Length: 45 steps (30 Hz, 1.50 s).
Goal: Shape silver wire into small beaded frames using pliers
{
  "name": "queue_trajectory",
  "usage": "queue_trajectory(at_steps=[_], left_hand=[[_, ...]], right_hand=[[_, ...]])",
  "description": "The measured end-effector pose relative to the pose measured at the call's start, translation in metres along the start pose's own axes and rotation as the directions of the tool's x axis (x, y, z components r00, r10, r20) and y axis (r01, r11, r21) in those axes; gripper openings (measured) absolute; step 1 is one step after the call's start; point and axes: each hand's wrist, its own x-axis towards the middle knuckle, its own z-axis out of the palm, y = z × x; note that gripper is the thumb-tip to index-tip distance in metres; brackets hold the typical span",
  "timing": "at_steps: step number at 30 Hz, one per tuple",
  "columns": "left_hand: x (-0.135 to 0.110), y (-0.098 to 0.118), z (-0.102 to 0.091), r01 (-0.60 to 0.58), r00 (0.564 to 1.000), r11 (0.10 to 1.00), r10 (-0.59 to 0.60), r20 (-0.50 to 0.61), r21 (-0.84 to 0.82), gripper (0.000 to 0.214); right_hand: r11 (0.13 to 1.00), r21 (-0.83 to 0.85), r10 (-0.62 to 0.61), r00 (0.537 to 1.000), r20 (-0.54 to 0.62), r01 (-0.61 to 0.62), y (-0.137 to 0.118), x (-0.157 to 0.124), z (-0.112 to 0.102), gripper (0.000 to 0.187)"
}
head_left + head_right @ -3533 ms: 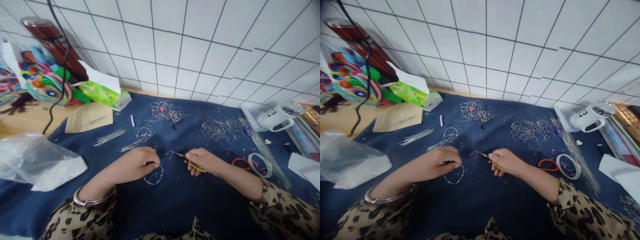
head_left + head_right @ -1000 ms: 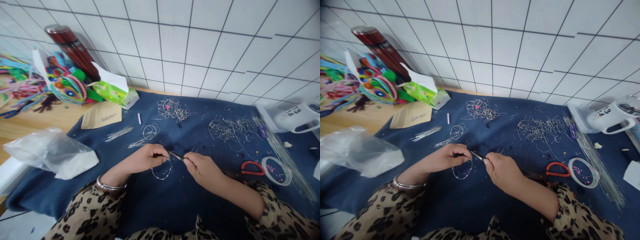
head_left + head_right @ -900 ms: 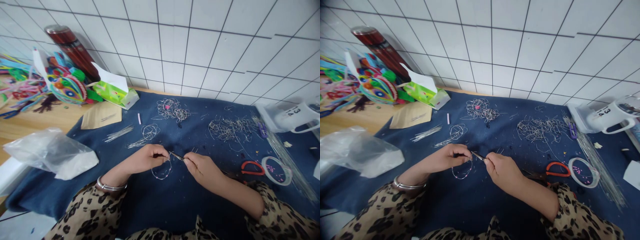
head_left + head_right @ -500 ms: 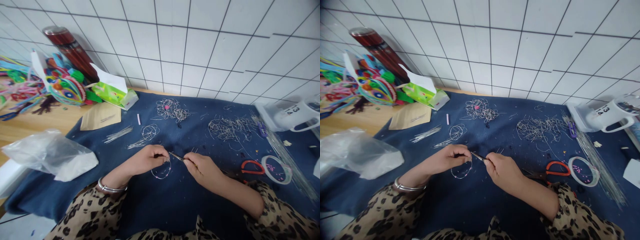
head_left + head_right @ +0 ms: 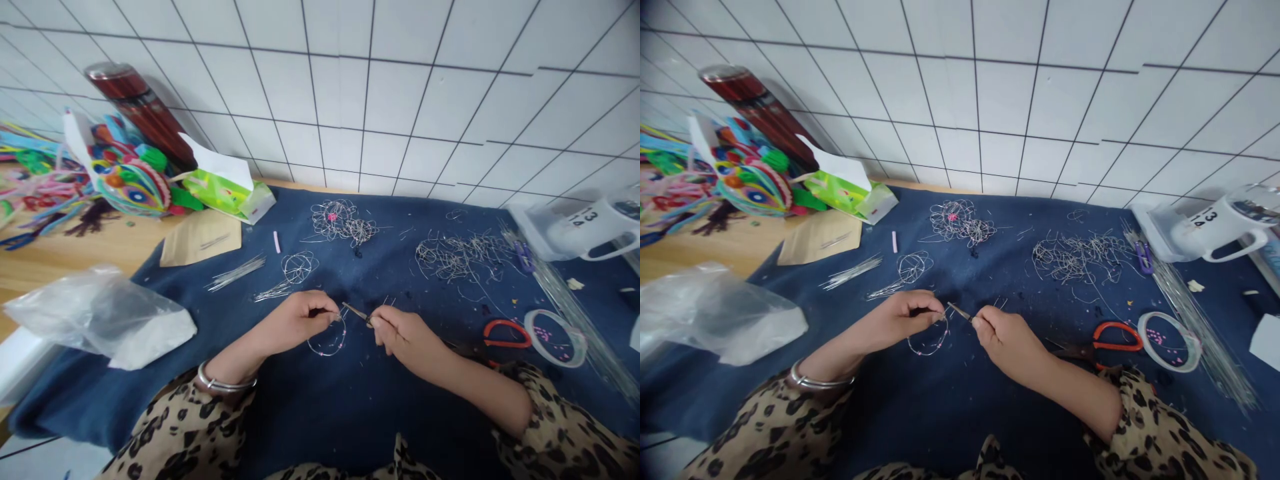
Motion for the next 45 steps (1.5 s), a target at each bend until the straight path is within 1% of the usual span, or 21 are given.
queue_trajectory(at_steps=[2, 6, 9, 12, 16, 19, 22, 29, 34, 40, 45], left_hand=[[0.0, 0.001, 0.0, -0.004, 1.0, 1.0, 0.004, -0.018, 0.002, 0.016], [0.001, 0.003, 0.0, -0.022, 0.998, 1.0, 0.023, -0.058, 0.018, 0.016], [0.001, 0.004, -0.001, -0.043, 0.998, 0.998, 0.044, -0.045, 0.037, 0.016], [0.001, 0.005, -0.001, -0.054, 0.998, 0.998, 0.055, -0.029, 0.036, 0.016], [0.001, 0.005, -0.001, -0.043, 0.999, 0.999, 0.043, -0.03, 0.026, 0.016], [0.001, 0.005, 0.001, -0.026, 0.999, 0.999, 0.027, -0.027, 0.025, 0.017], [0.0, 0.004, 0.002, -0.02, 0.999, 0.999, 0.021, -0.024, 0.029, 0.016], [0.0, 0.001, 0.003, -0.055, 0.998, 0.993, 0.057, -0.017, 0.107, 0.017], [0.0, -0.001, 0.006, -0.071, 0.996, 0.983, 0.078, -0.038, 0.169, 0.014], [0.001, -0.001, 0.009, -0.136, 0.985, 0.958, 0.158, -0.07, 0.254, 0.012], [0.001, -0.001, 0.01, -0.194, 0.97, 0.94, 0.226, -0.086, 0.279, 0.013]], right_hand=[[0.999, 0.049, 0.022, 1.0, 0.017, -0.023, 0.001, 0.0, 0.0, 0.03], [0.976, 0.194, 0.085, 0.991, 0.104, -0.104, 0.003, 0.001, 0.001, 0.033], [0.956, 0.255, 0.112, 0.983, 0.145, -0.146, 0.003, 0.001, 0.0, 0.034], [0.975, 0.195, 0.087, 0.992, 0.095, -0.104, 0.002, 0.0, -0.001, 0.032], [1.0, -0.016, -0.004, 1.0, -0.001, 0.004, -0.002, -0.002, -0.003, 0.027], [0.99, -0.132, -0.046, 0.999, -0.023, 0.043, -0.003, -0.003, -0.003, 0.023], [0.981, -0.183, -0.071, 0.997, -0.033, 0.063, -0.004, -0.003, -0.001, 0.022], [0.986, -0.162, -0.049, 0.998, -0.03, 0.043, -0.003, -0.002, -0.001, 0.023], [0.994, -0.111, -0.014, 1.0, -0.024, 0.012, -0.002, -0.001, -0.001, 0.023], [0.999, -0.03, 0.012, 1.0, -0.004, -0.012, 0.002, 0.001, -0.002, 0.025], [1.0, 0.014, 0.027, 0.999, 0.018, -0.027, 0.004, 0.002, -0.003, 0.027]])
